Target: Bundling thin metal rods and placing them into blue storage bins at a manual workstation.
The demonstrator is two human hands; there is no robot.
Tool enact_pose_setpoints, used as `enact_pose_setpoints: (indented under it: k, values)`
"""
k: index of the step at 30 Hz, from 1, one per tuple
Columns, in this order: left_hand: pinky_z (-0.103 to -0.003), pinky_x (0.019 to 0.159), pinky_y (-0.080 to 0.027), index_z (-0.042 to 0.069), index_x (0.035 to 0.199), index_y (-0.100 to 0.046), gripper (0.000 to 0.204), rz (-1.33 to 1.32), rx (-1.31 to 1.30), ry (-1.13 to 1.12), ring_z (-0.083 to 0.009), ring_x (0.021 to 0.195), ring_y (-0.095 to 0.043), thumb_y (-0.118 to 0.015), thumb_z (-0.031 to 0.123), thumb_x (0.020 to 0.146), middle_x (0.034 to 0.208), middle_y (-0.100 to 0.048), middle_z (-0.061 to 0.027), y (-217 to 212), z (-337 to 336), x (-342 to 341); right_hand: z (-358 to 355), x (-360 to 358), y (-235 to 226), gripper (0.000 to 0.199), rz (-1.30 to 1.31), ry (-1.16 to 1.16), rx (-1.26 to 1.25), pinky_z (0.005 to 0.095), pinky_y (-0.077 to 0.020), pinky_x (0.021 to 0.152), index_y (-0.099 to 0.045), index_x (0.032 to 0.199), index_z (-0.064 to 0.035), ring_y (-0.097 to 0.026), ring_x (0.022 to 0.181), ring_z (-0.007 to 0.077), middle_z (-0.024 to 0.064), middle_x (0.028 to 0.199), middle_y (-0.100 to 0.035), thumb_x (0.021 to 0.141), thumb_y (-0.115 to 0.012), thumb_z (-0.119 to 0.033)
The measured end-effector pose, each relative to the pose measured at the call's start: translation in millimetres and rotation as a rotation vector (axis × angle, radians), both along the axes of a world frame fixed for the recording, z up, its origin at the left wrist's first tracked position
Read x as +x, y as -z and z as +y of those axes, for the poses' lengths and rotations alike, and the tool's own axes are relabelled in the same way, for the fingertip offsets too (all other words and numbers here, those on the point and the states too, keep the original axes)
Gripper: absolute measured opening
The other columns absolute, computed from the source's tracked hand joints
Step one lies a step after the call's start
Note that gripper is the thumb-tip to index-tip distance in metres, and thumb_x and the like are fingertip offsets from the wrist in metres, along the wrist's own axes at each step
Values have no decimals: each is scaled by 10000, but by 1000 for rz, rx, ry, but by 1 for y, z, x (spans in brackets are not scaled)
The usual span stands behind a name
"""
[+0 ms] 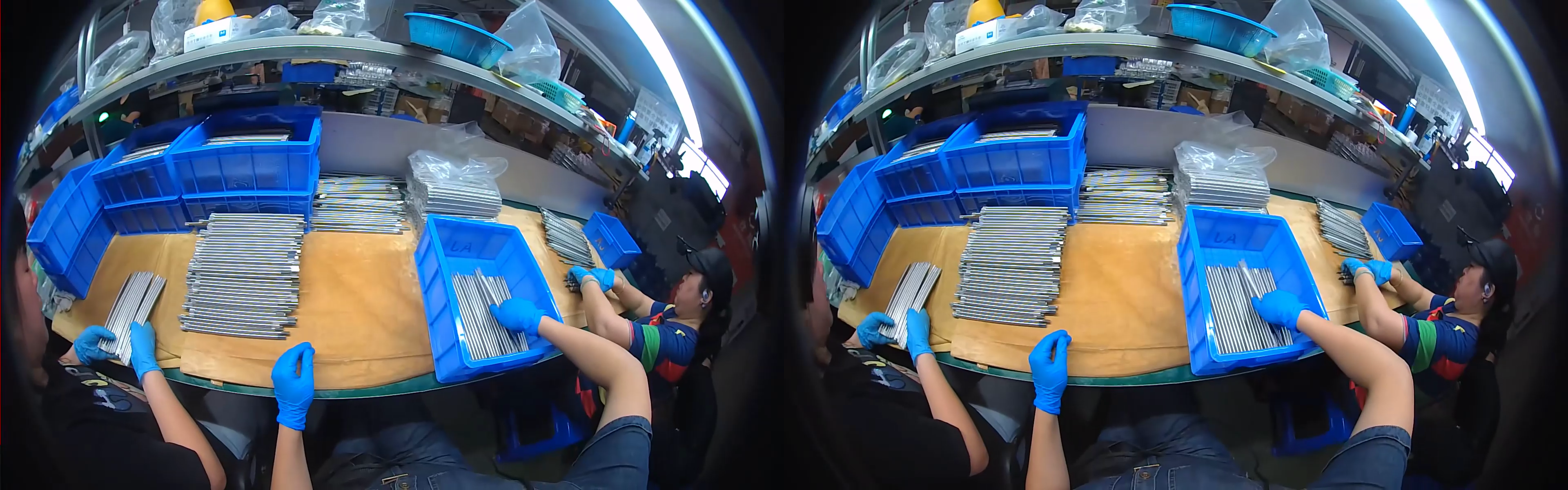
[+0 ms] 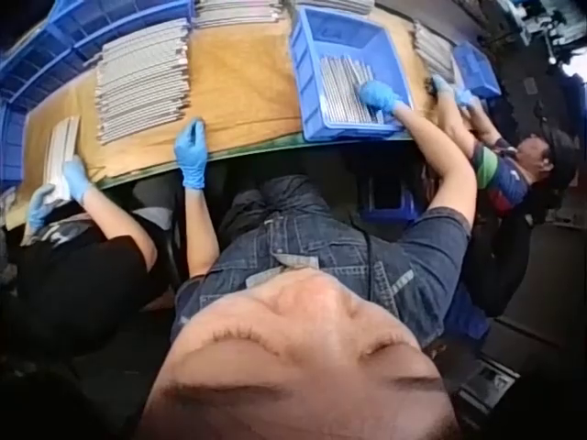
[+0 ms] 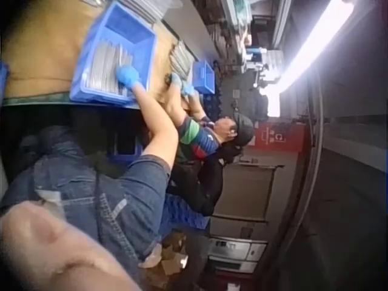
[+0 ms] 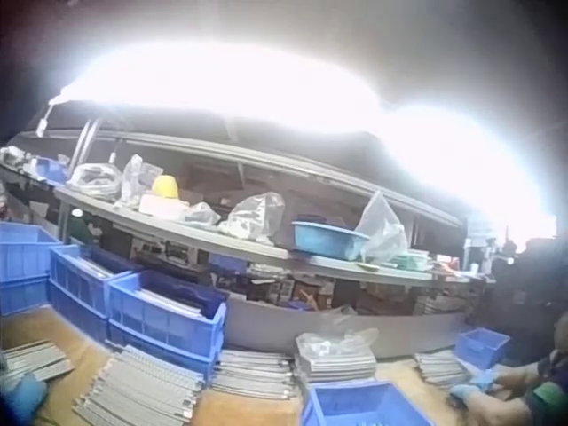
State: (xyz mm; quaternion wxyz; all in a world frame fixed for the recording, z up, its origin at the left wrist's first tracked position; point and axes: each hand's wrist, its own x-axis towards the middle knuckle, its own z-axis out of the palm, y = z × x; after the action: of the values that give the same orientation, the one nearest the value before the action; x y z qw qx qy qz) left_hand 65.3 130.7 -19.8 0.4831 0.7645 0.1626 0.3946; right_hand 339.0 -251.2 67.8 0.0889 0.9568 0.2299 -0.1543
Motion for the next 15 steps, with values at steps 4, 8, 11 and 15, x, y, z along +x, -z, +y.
enact_pose_setpoints:
  k: [4, 8, 11, 15]
  values:
    - [-336, 724, -495, -31, 905, -640, 140, 4, 4, -12, -274, 791, -640, -607, 90, 843, 866, -658, -157, 1, 2, 0, 0, -9, -24, 515, -26, 115, -42, 455, -483, 713, -676, 787, -22, -628, 771, 372, 217, 817, -645, 874, -426, -464]
    - [-335, 720, -496, -31, 904, -640, 136, 5, 1, 2, -271, 787, -641, -607, 86, 842, 863, -659, -158, 0, 1, 0, -2, -32, -38, 473, -95, 46, -40, 465, -484, 648, -660, 754, -30, -627, 696, 355, 191, 742, -641, 861, -481, -455]
    - [-313, 717, -494, -40, 914, -632, 132, 6, 22, 20, -229, 776, -632, -590, 68, 853, 855, -655, -143, -1, 1, 3, 10, -53, -51, 440, -222, -108, 41, 462, -482, 632, -664, 801, -38, -627, 686, 339, 170, 736, -644, 863, -498, -441]
    - [-268, 711, -488, -57, 934, -616, 128, 26, 49, 31, -144, 755, -608, -552, 39, 877, 833, -643, -104, 7, 6, -3, 61, -127, -72, 419, -204, -183, 598, 459, -477, 592, -606, 864, -26, -616, 644, 349, 181, 732, -631, 859, -516, -435]
